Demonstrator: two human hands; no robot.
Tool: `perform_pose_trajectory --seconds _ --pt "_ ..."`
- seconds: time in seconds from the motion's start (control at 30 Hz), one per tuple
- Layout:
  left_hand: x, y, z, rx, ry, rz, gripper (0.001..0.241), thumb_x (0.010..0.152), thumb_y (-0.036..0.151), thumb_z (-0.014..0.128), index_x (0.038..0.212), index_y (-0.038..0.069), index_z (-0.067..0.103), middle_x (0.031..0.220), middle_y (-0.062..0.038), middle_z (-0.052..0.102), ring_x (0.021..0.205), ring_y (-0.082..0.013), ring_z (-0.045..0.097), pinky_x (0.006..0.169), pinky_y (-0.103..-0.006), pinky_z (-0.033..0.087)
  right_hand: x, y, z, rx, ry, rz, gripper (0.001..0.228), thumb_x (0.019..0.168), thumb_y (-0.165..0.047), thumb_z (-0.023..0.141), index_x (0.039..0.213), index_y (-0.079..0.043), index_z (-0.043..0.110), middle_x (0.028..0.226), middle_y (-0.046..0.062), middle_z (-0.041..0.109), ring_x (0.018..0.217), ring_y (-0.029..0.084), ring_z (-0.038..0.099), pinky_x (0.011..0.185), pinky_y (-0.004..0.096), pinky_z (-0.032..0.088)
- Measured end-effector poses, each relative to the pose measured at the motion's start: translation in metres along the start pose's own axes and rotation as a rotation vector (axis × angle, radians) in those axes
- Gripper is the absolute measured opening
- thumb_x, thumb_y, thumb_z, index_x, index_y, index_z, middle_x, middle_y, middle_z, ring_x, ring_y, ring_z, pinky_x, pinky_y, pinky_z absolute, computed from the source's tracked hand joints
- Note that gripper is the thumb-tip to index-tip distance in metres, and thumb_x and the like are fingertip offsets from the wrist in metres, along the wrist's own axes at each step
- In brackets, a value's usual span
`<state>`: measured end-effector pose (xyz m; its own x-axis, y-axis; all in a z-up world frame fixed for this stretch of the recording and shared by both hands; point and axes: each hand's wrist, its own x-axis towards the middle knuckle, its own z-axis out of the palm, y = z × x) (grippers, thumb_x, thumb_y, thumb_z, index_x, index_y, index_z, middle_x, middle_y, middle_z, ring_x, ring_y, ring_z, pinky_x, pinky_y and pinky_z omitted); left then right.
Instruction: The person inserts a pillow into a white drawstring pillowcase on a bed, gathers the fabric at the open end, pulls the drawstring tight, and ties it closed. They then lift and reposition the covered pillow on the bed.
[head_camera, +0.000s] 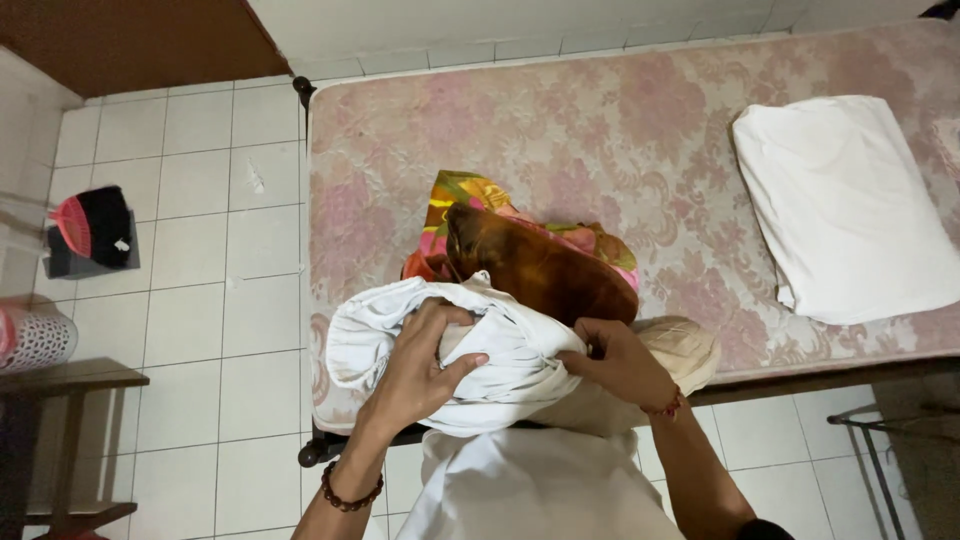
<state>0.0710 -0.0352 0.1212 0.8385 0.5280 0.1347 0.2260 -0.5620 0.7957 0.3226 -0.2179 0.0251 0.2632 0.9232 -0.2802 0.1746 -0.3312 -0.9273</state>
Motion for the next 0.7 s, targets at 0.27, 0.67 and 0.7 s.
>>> perform_pose_trajectory --seconds 0.27,0.67,0.7 --pt "-0.003 0.015 0.003 0.049 -0.079 0.175 0.043 0.086 0.021 0.080 0.116 0.005 0.054 0.116 -0.014 0.059 0.110 -0.0328 0.055 0.094 -0.0447 0.036 0.052 -0.087 -0.003 0.988 -0.459 -0.153 0.061 0.092 -0.031 0.072 0.143 -0.003 0.054 0.126 0.014 0.068 0.115 0.020 0.062 0.100 0.033 0.048" --pt "-0.029 0.012 0.021 0.030 -0.058 0.284 0.047 0.084 0.016 0.081 0.122 0.003 0.055 0.121 -0.015 0.058 0.119 -0.0343 0.055 0.100 -0.0473 0.039 0.105 0.002 0.012 -0.062 -0.467 -0.270 0.026 0.082 -0.003 0.070 0.108 0.000 0.072 0.097 0.009 0.078 0.090 0.008 0.065 0.083 0.029 0.056" --pt "-0.029 0.011 0.022 -0.014 -0.033 0.204 0.050 0.082 0.017 0.082 0.122 0.003 0.056 0.121 -0.015 0.059 0.120 -0.0343 0.055 0.102 -0.0466 0.041 0.098 -0.004 0.011 -0.093 -0.442 -0.280 0.026 0.083 -0.005 0.072 0.108 0.000 0.072 0.096 0.010 0.078 0.088 0.008 0.064 0.082 0.029 0.055"
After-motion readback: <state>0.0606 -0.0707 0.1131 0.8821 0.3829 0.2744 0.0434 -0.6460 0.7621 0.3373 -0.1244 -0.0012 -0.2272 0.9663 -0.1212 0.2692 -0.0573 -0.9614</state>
